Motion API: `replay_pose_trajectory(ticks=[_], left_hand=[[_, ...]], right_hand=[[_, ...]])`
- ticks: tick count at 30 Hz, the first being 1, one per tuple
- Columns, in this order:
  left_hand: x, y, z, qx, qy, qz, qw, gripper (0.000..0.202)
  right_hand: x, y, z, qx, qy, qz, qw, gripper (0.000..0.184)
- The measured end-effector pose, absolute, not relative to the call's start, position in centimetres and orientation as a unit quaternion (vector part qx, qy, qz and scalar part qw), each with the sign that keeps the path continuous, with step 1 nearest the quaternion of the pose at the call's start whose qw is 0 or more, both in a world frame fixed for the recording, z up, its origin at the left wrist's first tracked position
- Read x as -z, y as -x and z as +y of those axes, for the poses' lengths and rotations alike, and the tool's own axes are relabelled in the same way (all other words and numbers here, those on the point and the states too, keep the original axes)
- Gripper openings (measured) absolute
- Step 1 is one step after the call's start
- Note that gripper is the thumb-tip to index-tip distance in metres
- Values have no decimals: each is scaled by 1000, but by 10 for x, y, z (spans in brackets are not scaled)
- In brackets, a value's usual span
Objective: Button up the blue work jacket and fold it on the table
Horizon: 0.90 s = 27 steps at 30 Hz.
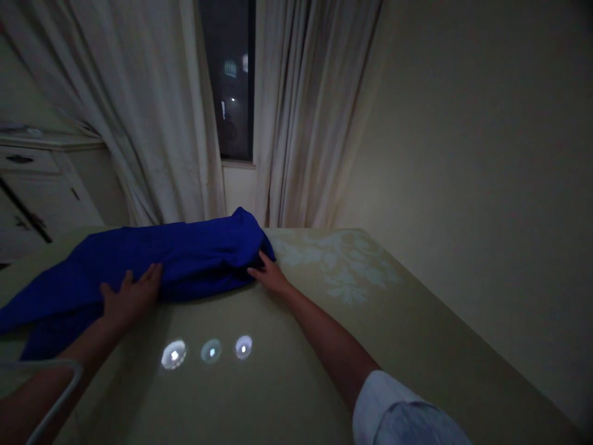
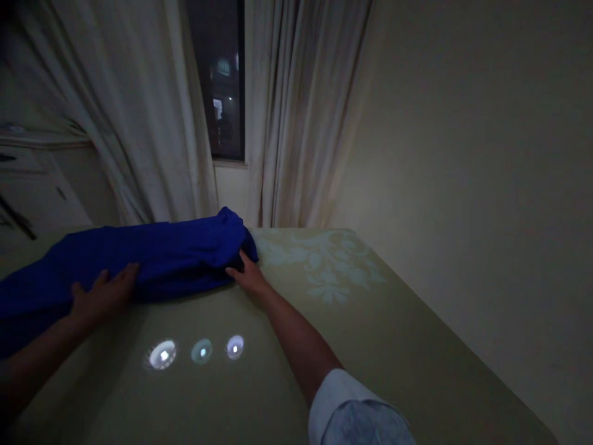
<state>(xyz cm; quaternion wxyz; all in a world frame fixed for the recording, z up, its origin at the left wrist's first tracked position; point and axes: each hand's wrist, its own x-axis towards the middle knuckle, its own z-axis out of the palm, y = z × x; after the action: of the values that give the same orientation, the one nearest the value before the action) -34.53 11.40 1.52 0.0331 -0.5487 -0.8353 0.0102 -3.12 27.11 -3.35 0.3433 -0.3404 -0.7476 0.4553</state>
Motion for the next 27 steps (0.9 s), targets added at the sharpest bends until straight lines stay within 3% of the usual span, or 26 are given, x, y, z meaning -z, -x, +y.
replay_pose_trajectory(ticks=[5,8,12,16,19,22,24,27], left_hand=[[-17,297,135,62,656,-751,34,85],[-19,262,153,111,678,-725,42,70],[-37,243,170,120,635,-763,31,53],[-73,224,164,148,584,-796,57,63],[-92,177,128,233,605,-758,69,55],[-81,114,67,327,704,-625,-76,50],[-63,89,32,346,768,-493,-218,75],[-40,105,16,306,750,-518,-274,76]], right_hand=[[23,-80,214,-301,361,-844,257,76],[20,-169,164,-235,421,-854,195,71],[33,-244,107,-229,510,-806,197,67],[46,-253,92,-262,548,-745,276,57],[41,-250,104,-325,543,-684,362,63],[24,-266,117,-472,509,-569,441,86],[10,-284,120,-566,484,-497,446,99],[-2,-305,120,-606,493,-469,412,83]])
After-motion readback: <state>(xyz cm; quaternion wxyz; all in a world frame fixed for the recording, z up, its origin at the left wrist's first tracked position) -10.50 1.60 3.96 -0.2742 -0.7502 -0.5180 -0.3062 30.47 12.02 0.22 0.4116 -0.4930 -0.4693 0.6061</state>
